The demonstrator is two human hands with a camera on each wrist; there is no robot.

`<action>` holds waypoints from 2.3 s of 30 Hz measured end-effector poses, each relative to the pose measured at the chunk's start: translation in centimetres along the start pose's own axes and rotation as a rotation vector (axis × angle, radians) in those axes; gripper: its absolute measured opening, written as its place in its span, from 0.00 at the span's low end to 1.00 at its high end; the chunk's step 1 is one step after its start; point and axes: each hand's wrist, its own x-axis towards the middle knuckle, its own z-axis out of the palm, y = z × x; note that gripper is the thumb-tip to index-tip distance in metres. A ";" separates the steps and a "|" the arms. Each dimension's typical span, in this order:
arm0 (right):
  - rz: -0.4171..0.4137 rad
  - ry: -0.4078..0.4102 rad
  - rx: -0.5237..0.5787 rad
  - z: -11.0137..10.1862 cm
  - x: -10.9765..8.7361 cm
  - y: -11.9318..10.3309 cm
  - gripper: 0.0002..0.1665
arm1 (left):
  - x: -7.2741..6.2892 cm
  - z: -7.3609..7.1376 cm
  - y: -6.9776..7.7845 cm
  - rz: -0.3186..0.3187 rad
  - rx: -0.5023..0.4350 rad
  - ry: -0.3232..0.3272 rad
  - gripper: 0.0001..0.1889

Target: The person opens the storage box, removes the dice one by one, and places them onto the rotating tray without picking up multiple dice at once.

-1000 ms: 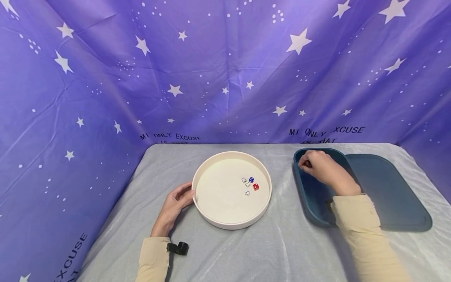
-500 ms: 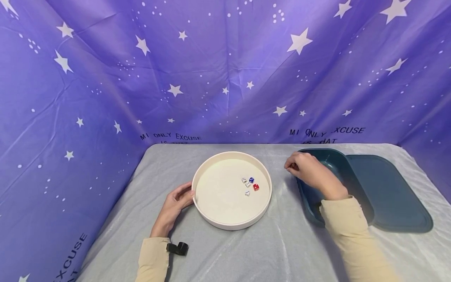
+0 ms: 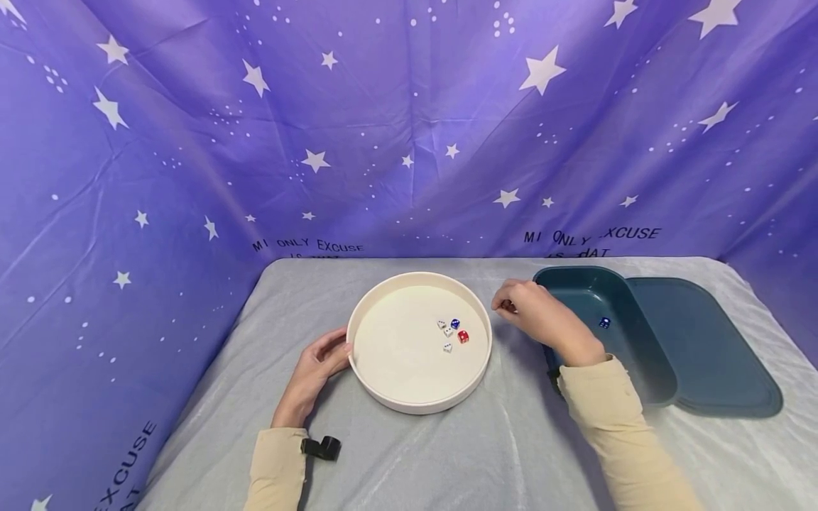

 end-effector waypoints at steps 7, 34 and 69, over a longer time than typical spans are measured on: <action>-0.014 -0.016 0.025 1.4 0.3 -1.1 0.04 | 0.0 0.0 0.2 0.004 0.000 -0.001 0.28; -0.018 -0.098 0.086 5.8 0.9 -2.9 0.08 | 0.0 0.0 0.1 0.013 -0.012 -0.010 0.28; -0.019 -0.021 -0.039 0.6 0.2 -1.9 0.05 | -0.2 -0.1 -0.1 0.017 0.035 0.007 0.28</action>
